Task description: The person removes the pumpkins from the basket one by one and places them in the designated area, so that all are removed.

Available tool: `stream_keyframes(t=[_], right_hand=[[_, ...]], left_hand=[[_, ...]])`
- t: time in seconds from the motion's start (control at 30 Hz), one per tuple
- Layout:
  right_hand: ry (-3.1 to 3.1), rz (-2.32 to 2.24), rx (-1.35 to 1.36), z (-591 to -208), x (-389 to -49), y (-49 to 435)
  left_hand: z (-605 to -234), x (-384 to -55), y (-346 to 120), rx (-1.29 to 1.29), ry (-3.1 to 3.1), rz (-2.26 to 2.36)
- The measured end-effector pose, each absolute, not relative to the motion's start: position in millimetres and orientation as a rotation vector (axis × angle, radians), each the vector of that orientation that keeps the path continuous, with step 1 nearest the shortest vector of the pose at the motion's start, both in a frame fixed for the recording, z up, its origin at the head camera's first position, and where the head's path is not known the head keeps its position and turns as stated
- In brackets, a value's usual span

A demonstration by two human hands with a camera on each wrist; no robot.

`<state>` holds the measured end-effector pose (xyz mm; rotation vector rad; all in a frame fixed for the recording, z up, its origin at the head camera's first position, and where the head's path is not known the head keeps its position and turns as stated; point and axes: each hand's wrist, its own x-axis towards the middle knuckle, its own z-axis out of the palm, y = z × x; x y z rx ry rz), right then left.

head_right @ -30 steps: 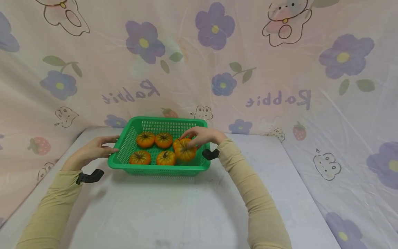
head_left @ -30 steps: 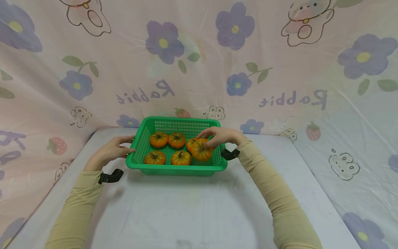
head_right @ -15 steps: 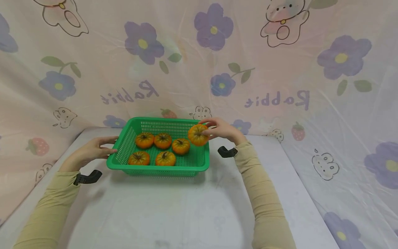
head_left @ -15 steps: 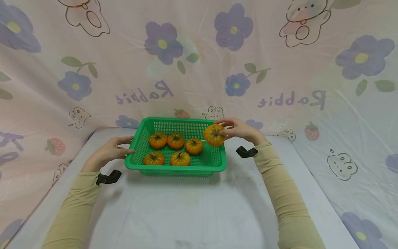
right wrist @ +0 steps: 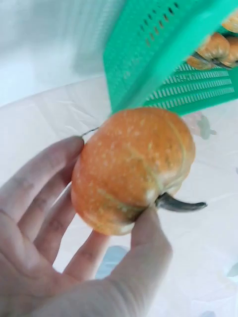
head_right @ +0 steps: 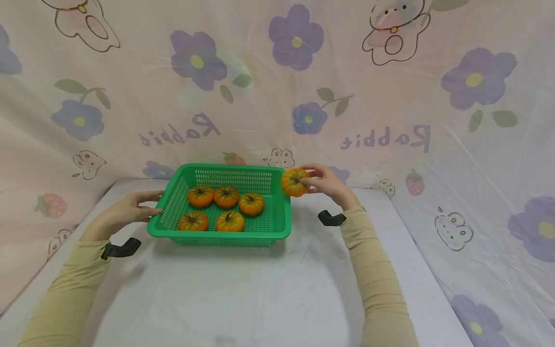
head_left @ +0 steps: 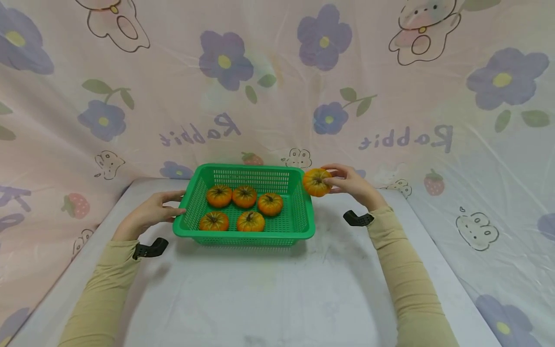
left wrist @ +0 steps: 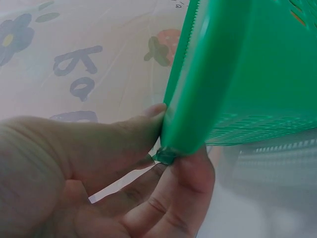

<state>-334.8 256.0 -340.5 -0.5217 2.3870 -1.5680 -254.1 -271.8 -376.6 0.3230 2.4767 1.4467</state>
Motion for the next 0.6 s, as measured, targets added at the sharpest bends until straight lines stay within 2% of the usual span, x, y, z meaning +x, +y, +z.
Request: stream_keyframes(t=[0.3, 0.6], right_hand=[[2.382, -1.735, -0.335, -361, -335, 275], [2.327, -1.893, -0.194, -398, -337, 290]], left_hand=[[-376, -253, -271, 0.317, 2.476, 1.441], [-379, -254, -275, 0.322, 2.468, 1.471]])
